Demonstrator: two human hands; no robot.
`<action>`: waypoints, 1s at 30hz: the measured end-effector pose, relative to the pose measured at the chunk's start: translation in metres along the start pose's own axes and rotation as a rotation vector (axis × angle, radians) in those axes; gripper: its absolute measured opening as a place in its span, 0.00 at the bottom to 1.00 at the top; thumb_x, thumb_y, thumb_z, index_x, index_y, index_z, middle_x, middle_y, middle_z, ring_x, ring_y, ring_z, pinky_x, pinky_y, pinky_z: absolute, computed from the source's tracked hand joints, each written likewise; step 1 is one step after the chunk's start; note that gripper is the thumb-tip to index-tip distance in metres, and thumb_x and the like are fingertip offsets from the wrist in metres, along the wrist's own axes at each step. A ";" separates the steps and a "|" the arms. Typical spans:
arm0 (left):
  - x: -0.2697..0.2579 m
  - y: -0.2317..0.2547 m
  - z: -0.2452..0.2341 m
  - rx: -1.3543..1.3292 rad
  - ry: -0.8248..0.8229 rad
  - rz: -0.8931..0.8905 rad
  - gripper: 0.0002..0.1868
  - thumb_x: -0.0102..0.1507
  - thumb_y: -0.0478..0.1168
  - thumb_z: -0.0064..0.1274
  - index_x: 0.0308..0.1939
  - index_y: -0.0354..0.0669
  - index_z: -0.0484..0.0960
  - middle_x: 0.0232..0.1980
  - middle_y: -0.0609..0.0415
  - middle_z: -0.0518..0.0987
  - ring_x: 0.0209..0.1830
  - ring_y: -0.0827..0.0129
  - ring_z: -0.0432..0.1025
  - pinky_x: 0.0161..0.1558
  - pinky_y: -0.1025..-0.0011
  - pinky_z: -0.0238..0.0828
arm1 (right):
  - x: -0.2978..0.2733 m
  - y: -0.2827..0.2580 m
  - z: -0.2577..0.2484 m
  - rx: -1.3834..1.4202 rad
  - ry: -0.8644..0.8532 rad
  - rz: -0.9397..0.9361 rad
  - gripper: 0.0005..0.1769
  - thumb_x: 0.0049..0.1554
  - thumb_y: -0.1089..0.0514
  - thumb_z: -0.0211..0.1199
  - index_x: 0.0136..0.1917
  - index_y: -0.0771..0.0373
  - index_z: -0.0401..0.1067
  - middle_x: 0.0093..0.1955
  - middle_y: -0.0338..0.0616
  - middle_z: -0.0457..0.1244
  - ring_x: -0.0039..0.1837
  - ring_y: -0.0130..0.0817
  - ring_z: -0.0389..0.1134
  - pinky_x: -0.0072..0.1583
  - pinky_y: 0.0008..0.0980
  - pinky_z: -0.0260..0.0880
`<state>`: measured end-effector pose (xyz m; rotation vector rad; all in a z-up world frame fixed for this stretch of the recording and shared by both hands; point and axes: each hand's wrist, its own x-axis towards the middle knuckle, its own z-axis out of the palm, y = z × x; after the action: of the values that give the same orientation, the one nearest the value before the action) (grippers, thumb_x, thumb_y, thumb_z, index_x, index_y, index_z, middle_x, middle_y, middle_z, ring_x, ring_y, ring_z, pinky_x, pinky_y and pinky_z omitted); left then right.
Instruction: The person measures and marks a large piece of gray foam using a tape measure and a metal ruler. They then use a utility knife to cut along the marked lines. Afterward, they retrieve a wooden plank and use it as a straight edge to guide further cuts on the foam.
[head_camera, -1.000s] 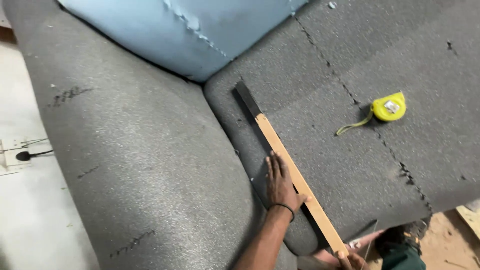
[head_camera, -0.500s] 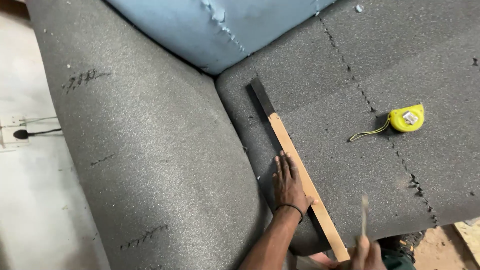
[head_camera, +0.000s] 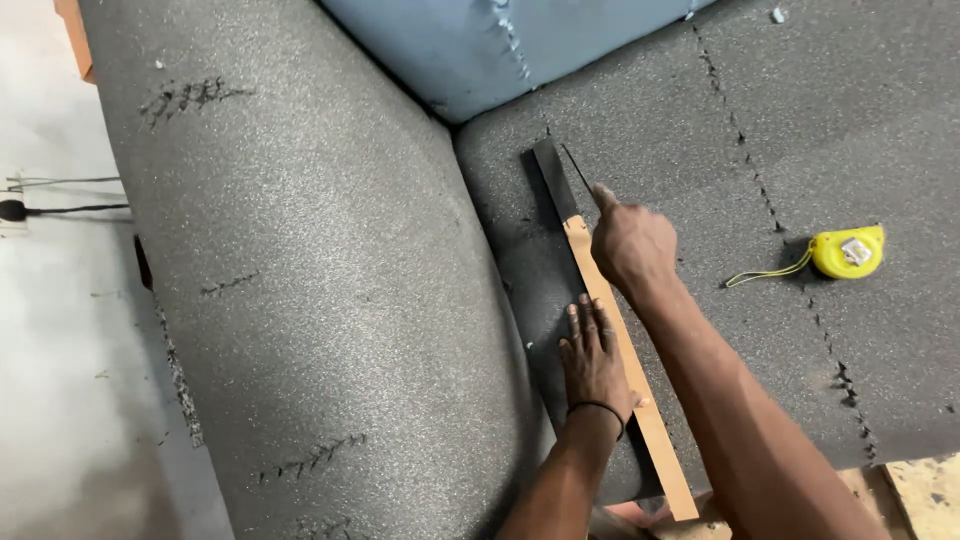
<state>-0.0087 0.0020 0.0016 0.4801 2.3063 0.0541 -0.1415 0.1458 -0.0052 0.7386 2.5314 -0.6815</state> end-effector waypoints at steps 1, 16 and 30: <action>0.000 -0.001 0.000 -0.019 -0.006 0.008 0.90 0.48 0.55 0.83 0.94 0.35 0.27 0.98 0.35 0.28 0.99 0.38 0.28 0.87 0.36 0.52 | 0.007 -0.005 -0.002 -0.017 -0.037 0.009 0.36 0.70 0.52 0.51 0.88 0.31 0.69 0.50 0.62 0.79 0.57 0.67 0.83 0.60 0.67 0.83; 0.001 -0.004 0.010 -0.039 0.051 0.042 0.90 0.47 0.48 0.88 0.95 0.34 0.31 0.98 0.31 0.34 0.98 0.34 0.33 0.85 0.31 0.53 | 0.021 -0.020 -0.011 -0.036 -0.145 0.025 0.31 0.71 0.43 0.53 0.86 0.27 0.71 0.60 0.57 0.79 0.64 0.63 0.81 0.64 0.65 0.82; 0.012 -0.011 0.034 0.117 0.135 0.077 0.92 0.45 0.55 0.91 0.94 0.32 0.36 0.98 0.30 0.39 0.98 0.34 0.39 0.84 0.36 0.64 | -0.223 0.108 0.044 0.009 -0.231 0.061 0.32 0.64 0.46 0.55 0.81 0.35 0.74 0.51 0.51 0.79 0.50 0.62 0.83 0.58 0.71 0.83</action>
<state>0.0046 -0.0074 -0.0326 0.6418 2.4316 -0.0113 0.1047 0.1158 0.0368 0.6946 2.2893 -0.7140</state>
